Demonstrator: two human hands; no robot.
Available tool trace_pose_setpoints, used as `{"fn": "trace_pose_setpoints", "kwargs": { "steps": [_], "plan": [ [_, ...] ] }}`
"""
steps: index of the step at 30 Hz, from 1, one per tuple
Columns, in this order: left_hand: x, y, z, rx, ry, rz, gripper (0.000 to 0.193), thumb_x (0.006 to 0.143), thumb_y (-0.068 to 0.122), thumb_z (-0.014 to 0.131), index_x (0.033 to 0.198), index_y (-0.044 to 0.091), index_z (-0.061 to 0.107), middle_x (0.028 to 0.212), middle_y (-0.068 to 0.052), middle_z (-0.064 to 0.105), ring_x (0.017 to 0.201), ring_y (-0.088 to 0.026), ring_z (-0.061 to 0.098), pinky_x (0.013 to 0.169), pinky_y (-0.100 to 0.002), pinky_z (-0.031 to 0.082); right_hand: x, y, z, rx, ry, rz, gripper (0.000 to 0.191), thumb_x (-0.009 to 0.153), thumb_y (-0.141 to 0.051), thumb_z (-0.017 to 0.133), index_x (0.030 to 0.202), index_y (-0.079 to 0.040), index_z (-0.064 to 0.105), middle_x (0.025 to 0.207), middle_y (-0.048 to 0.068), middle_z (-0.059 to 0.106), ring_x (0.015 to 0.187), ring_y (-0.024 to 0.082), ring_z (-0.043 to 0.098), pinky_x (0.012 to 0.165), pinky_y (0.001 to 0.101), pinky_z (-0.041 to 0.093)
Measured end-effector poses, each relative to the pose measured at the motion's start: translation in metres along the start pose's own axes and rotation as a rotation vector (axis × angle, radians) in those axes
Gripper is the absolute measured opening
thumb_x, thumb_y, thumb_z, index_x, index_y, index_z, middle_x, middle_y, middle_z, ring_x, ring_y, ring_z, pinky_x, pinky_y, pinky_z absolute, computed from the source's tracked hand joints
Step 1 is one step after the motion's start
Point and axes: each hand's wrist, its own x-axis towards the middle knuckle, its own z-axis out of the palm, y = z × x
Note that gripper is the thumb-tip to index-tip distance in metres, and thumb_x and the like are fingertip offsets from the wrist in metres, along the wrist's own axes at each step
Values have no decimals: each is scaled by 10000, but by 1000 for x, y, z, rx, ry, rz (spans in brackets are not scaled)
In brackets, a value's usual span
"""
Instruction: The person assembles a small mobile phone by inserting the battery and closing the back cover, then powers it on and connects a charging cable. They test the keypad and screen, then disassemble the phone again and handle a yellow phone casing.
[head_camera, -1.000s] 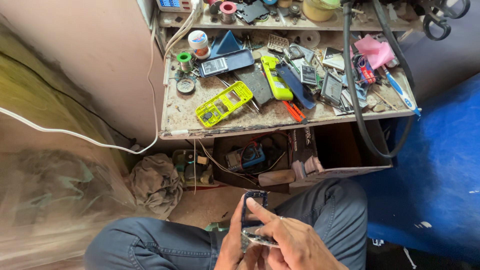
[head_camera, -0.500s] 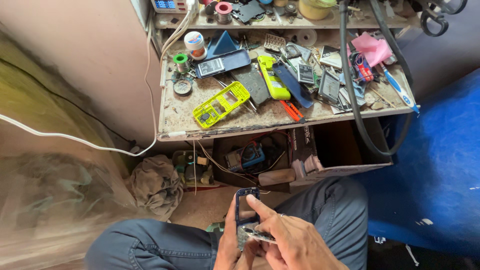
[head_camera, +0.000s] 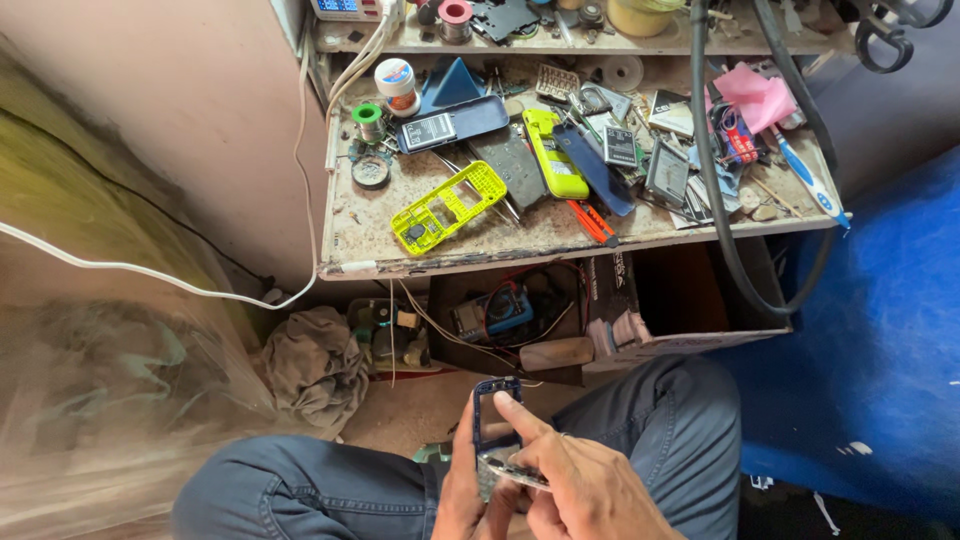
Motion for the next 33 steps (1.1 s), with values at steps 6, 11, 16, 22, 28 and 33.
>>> {"fn": "trace_pose_setpoints", "kwargs": {
  "steps": [6, 11, 16, 22, 28, 33],
  "plan": [
    [-14, -31, -3, 80, -4, -41, 810, 946, 132, 658, 1617, 36, 215, 1137, -153, 786, 1031, -223, 798, 948, -330, 574, -7, 13, 11, 57, -8, -82, 530, 814, -56, 704, 1314, -50, 529, 1276, 174, 732, 945, 261, 793, 809, 335, 618],
    [-2, -78, 6, -19, 142, -205, 901, 851, 184, 744, 1593, 126, 237, 1055, -149, 792, 876, -200, 817, 824, -331, 649, -19, 52, 34, 164, -62, -77, 460, 957, -134, 718, 1404, -51, 647, 951, 102, 776, 864, 208, 797, 773, 322, 614],
    [6, -79, 4, -550, 137, -309, 905, 875, 122, 671, 1633, 213, 185, 1175, -235, 674, 801, -282, 746, 693, -445, 652, -49, 92, 30, 1106, 277, 408, 395, 988, -63, 723, 1286, 83, 509, 1234, 245, 701, 694, 238, 647, 608, 358, 537],
    [24, -41, -3, -730, 24, -104, 758, 967, 313, 592, 1580, 126, 188, 1331, -232, 599, 970, -294, 703, 788, -460, 636, -43, 129, 9, 1305, 203, 637, 699, 823, -200, 653, 1457, 17, 455, 1159, 184, 720, 801, 209, 692, 682, 311, 559],
    [29, -12, 10, -1163, 146, -134, 623, 1097, 416, 362, 1571, 16, 303, 1329, -264, 576, 1051, -318, 644, 857, -450, 573, -43, 108, 24, 1755, 162, 569, 667, 919, -397, 464, 1458, -5, 425, 1409, 225, 640, 1061, 315, 707, 836, 429, 589],
    [28, 4, 12, -1115, 177, -213, 664, 992, 253, 511, 1584, 85, 262, 1401, -216, 554, 1288, -345, 568, 1094, -521, 460, -31, 90, 22, 1673, 260, 662, 589, 1007, -303, 449, 1466, 65, 468, 1413, 281, 601, 1078, 312, 667, 902, 438, 557]
  ]
}}
